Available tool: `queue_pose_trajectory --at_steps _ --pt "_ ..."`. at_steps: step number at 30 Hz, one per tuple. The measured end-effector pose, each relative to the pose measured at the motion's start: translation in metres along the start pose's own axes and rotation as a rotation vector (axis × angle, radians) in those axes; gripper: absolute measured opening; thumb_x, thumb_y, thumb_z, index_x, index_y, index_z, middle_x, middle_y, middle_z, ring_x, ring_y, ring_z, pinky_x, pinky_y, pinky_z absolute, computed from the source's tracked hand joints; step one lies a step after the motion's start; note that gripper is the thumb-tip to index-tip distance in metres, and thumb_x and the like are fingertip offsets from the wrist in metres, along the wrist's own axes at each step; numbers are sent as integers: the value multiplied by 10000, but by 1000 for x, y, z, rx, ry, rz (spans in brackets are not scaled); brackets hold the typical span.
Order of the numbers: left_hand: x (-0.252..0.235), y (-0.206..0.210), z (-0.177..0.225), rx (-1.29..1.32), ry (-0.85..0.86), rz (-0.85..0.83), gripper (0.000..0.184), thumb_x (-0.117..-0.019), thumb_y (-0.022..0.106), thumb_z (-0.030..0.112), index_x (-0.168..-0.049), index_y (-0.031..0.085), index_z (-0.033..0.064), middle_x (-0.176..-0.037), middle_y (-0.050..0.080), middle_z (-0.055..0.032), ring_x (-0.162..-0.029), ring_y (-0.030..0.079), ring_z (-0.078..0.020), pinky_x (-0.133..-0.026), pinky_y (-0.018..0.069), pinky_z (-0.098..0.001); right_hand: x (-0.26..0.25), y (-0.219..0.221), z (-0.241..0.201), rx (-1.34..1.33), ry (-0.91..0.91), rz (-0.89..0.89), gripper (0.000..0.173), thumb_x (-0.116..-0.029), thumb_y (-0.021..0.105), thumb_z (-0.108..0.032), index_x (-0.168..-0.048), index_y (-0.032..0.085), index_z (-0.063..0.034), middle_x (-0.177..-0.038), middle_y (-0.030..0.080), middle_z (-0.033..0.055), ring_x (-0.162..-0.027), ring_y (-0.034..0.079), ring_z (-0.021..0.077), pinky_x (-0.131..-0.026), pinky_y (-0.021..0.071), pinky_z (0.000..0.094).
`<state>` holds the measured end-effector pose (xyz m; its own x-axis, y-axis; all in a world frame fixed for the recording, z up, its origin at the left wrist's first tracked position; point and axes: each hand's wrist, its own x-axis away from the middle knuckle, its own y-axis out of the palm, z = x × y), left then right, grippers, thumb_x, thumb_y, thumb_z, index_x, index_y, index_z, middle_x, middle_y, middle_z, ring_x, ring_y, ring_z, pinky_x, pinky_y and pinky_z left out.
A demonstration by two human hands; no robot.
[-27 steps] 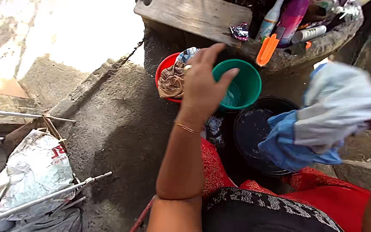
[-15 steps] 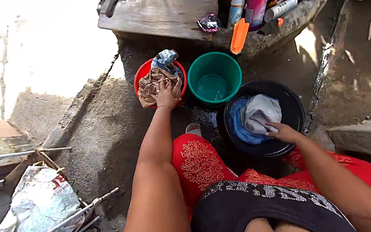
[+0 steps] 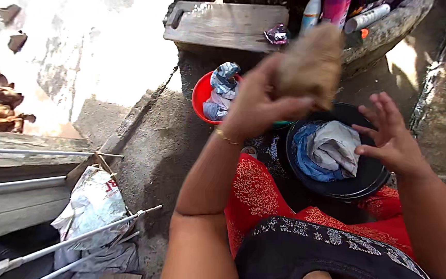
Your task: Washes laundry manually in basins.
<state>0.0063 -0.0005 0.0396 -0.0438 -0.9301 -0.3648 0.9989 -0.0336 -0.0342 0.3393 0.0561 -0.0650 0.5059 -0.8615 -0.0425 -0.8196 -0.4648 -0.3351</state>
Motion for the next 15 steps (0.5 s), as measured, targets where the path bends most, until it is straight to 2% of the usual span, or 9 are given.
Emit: queue_pose_trajectory --at_steps 1,2,3,5,7,9,12,14,15 --pt "-3 25 -5 66 9 -79 510 -804 803 52 -1236 576 -98 -1105 694 -145 -1008 694 -152 -899 609 -368 -2 4 -14 50 -88 -4 1325 -677 878 -619 -1649 103 -161 -1671 252 83 -1473 405 201 -1101 512 379" --pt "-6 46 -12 92 13 -158 475 -804 801 32 -1205 590 -109 -1084 684 -168 -983 692 -164 -871 609 -363 -2 7 -22 138 -148 36 1219 -739 852 -575 -1619 173 -74 -1579 397 129 -1387 504 170 -1077 528 349" --pt "-10 64 -22 91 25 -225 455 -803 797 11 -1190 601 -126 -1073 679 -191 -967 690 -180 -857 605 -363 0 8 -23 276 -173 139 984 -785 810 -476 -1486 361 49 -1362 585 182 -1218 618 153 -1004 549 344" --pt "-20 86 -42 -11 -31 -335 477 -831 791 19 -1240 585 -114 -1147 654 -219 -1049 664 -230 -924 570 -388 3 1 -17 470 -81 259 736 -826 750 -352 -1336 510 121 -1178 656 268 -1107 655 254 -991 509 457" --pt "-30 85 -68 -238 -112 -389 708 -846 839 140 -1439 506 -59 -1401 569 -243 -1310 562 -309 -1105 470 -453 9 -6 4 529 75 309 646 -836 732 -260 -1326 541 116 -1204 644 324 -1133 646 378 -1006 483 556" --pt "-37 58 -93 -399 -231 -369 883 -856 847 250 -1556 380 -15 -1524 471 -250 -1431 455 -340 -1185 383 -479 20 -9 32 523 265 312 628 -880 754 -136 -1399 492 100 -1287 607 347 -1210 611 441 -1065 460 583" --pt "-42 -14 -130 -542 -484 -134 846 -895 802 321 -1559 378 10 -1530 468 -249 -1422 464 -360 -1179 387 -521 38 -9 88 609 559 199 723 -873 802 -146 -1470 455 66 -1415 506 373 -1306 515 522 -1084 406 656" --pt "-35 -60 -159 -672 -647 12 869 -868 822 333 -1553 390 20 -1503 477 -277 -1407 458 -415 -1162 379 -588 49 -12 124 683 791 -64 740 -874 829 -197 -1478 477 44 -1471 395 425 -1334 422 612 -1067 373 736" --pt "-30 -77 -172 -732 -758 67 848 -875 815 344 -1543 407 17 -1480 491 -291 -1391 466 -441 -1147 379 -615 48 -12 135 703 869 -188 656 -886 822 -232 -1430 550 13 -1445 442 412 -1319 445 606 -1056 377 739"
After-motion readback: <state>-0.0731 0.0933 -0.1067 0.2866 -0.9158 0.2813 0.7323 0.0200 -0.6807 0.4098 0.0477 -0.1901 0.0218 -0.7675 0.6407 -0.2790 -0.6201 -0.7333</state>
